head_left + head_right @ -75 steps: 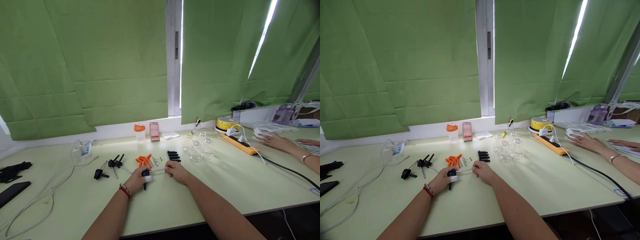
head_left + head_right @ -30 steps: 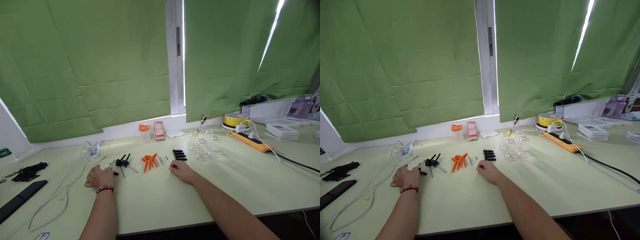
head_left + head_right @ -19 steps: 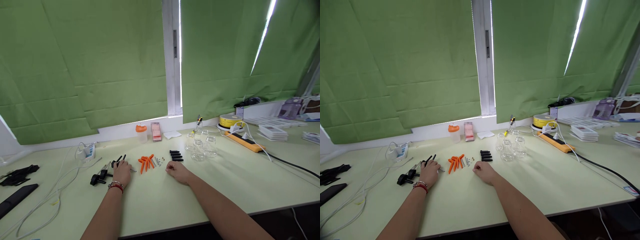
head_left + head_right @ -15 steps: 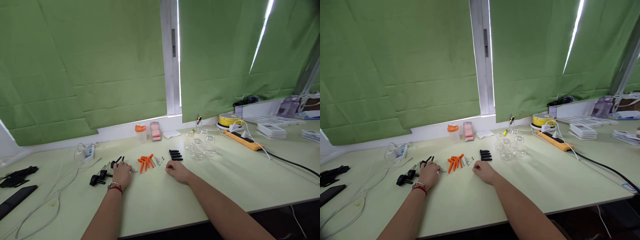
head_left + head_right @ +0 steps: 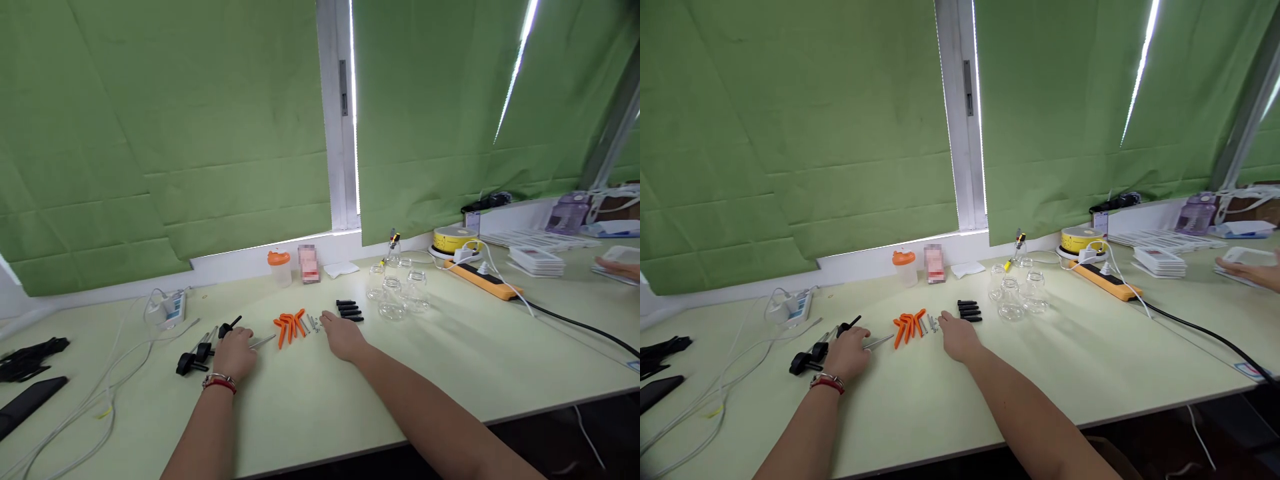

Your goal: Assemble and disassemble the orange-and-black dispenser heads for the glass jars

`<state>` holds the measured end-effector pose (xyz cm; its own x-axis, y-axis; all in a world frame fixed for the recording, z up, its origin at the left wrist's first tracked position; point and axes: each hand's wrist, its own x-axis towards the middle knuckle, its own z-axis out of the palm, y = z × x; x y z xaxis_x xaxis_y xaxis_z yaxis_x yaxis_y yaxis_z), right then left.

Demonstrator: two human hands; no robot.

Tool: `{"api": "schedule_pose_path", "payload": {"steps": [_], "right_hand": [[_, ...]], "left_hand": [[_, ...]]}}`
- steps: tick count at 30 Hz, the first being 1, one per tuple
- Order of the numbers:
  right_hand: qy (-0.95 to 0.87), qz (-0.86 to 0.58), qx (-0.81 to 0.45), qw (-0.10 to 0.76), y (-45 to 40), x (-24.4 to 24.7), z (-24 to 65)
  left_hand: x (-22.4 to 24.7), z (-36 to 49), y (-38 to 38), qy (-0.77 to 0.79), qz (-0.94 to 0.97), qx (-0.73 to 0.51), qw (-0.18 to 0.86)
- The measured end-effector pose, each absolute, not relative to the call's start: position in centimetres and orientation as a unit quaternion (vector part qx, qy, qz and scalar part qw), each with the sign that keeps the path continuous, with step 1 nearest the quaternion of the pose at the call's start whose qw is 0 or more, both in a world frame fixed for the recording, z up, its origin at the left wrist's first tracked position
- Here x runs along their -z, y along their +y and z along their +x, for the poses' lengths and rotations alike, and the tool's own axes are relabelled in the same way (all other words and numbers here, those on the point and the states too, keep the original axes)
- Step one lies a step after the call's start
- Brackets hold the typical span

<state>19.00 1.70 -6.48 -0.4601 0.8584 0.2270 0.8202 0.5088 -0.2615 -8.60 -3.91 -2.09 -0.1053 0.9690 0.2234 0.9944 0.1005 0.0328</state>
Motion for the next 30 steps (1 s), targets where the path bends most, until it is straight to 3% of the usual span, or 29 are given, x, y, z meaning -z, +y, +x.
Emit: {"api": "schedule_pose_path", "payload": {"steps": [10, 25, 27, 30], "right_hand": [[-0.848, -0.480, -0.088, 0.208, 1.2, 6.8, 19.8], [-0.799, -0.507, -0.170, 0.276, 1.0, 6.5, 20.8], [-0.791, -0.515, -0.178, 0.279, 1.1, 6.6, 20.8], [-0.781, -0.522, -0.194, 0.283, 1.1, 6.5, 20.7]], "left_hand": [[1.5, -8.0, -4.6, -0.745, -0.662, 0.085, -0.007], [0.1, -7.2, -5.6, -0.718, -0.685, 0.114, -0.035], [0.2, -7.3, -5.5, -0.707, -0.683, 0.163, -0.084], [0.5, -7.2, -5.5, -0.627, -0.682, 0.284, -0.246]]}}
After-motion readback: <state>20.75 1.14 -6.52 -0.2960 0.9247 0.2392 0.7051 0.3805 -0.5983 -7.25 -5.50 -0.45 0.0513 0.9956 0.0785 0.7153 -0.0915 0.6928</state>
